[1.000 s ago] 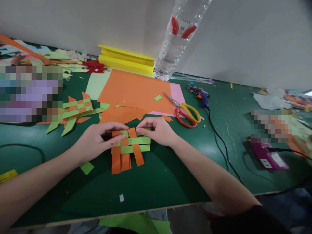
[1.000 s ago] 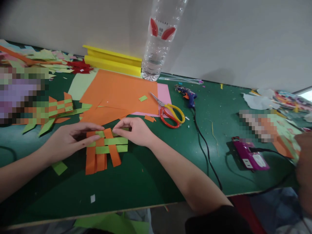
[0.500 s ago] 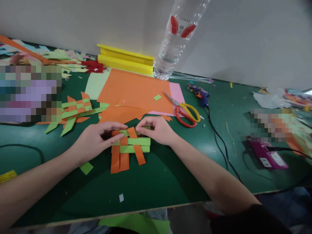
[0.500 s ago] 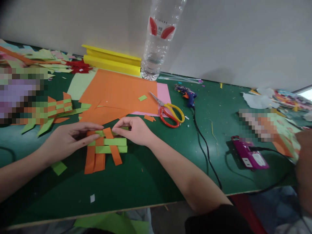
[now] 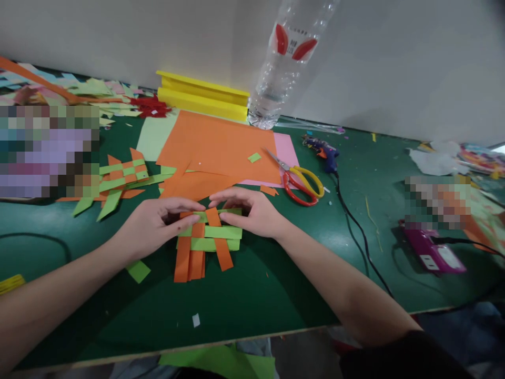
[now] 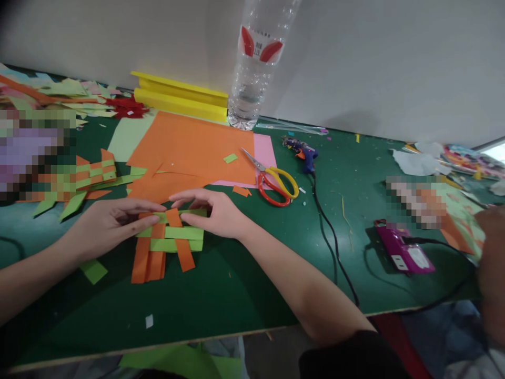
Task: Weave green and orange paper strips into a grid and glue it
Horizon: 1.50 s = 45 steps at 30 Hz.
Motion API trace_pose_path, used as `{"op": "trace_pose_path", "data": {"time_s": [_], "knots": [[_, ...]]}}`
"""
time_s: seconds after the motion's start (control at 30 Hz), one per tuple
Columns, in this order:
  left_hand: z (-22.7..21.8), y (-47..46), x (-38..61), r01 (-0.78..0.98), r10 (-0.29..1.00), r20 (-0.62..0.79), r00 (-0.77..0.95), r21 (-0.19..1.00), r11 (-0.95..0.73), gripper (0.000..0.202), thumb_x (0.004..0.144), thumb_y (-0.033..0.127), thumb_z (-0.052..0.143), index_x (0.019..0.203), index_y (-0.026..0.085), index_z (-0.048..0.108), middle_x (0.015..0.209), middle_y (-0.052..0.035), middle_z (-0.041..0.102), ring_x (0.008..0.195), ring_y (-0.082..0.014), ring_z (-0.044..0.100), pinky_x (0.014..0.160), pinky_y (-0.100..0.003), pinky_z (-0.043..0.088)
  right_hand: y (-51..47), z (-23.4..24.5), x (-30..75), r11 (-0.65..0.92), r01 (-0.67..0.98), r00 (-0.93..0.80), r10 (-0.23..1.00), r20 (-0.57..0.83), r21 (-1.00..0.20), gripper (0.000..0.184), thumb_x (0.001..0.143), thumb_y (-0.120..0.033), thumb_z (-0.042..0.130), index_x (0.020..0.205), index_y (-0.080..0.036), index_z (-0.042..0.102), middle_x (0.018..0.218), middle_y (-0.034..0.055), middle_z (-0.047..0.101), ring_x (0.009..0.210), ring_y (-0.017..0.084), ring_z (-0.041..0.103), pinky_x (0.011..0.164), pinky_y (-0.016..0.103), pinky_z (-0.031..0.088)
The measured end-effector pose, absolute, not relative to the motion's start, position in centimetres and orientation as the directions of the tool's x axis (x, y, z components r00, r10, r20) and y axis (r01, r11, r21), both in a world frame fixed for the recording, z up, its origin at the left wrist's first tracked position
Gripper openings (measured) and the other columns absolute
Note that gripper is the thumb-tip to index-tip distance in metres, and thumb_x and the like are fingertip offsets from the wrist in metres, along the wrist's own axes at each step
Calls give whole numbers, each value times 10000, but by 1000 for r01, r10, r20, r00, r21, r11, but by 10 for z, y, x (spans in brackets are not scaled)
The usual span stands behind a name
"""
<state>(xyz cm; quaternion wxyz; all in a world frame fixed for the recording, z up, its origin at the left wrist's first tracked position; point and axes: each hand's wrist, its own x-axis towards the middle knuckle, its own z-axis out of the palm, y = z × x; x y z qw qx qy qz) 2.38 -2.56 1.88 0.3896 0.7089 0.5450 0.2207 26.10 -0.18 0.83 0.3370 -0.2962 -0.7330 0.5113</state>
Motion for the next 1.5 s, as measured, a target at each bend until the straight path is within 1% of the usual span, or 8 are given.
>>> {"op": "trace_pose_path", "data": {"time_s": [0.1,0.23,0.4,0.67,0.9,1.1,1.33,1.5], "knots": [[18,-26,24,577,939,-113,325,810,-102,351,792,548,622,947,262,756,841,-31,767,635,-185,672,555,-259,506,-2,10,261,356,121,-627,751,206,-927,213,847,-214,631,1043,-211,714,1096,54,722,865,134,677,774,292,563],[16,-26,24,593,942,-112,316,799,-104,361,791,557,619,938,258,757,792,-33,762,592,-179,654,519,-254,490,-2,8,262,318,146,-613,772,167,-937,180,840,-243,649,992,-196,734,994,52,740,790,132,679,711,277,562],[17,-26,24,590,943,-123,309,802,-88,378,787,569,621,942,253,758,789,-38,756,596,-185,646,529,-262,481,-2,5,262,299,122,-607,777,167,-946,183,789,-239,706,960,-183,741,981,51,748,890,147,694,805,282,558],[16,-26,24,593,943,-128,308,801,-85,369,786,564,616,937,258,756,772,-37,752,589,-182,636,520,-260,471,-1,6,260,255,127,-599,790,131,-958,173,765,-210,712,933,-188,748,967,42,753,885,144,701,820,284,567],[24,-26,24,512,975,-94,204,859,-24,297,782,489,665,918,233,730,780,-11,758,617,-164,653,550,-244,488,2,8,262,23,19,-506,863,11,-1000,278,861,-375,639,1086,-228,709,1021,27,732,926,135,686,831,287,567],[17,-24,21,226,994,-108,19,969,101,237,807,394,718,977,231,688,827,20,754,823,-154,679,727,-239,524,5,1,265,-92,-89,-503,864,-35,-992,433,842,-582,597,982,-186,701,892,41,702,816,147,660,774,299,551],[11,-24,20,66,992,-101,-75,992,106,190,816,344,740,968,246,682,784,68,701,801,-101,622,765,-201,501,0,7,264,69,123,-555,832,-11,-990,443,759,-593,683,850,-161,708,736,-1,642,623,92,548,581,225,451],[11,-22,22,30,990,-120,-79,992,123,186,820,348,729,958,243,662,831,51,715,844,-129,642,734,-220,524,-2,9,264,133,258,-575,817,-41,-957,435,818,-579,627,714,-167,722,629,0,650,511,72,476,477,219,370]]}}
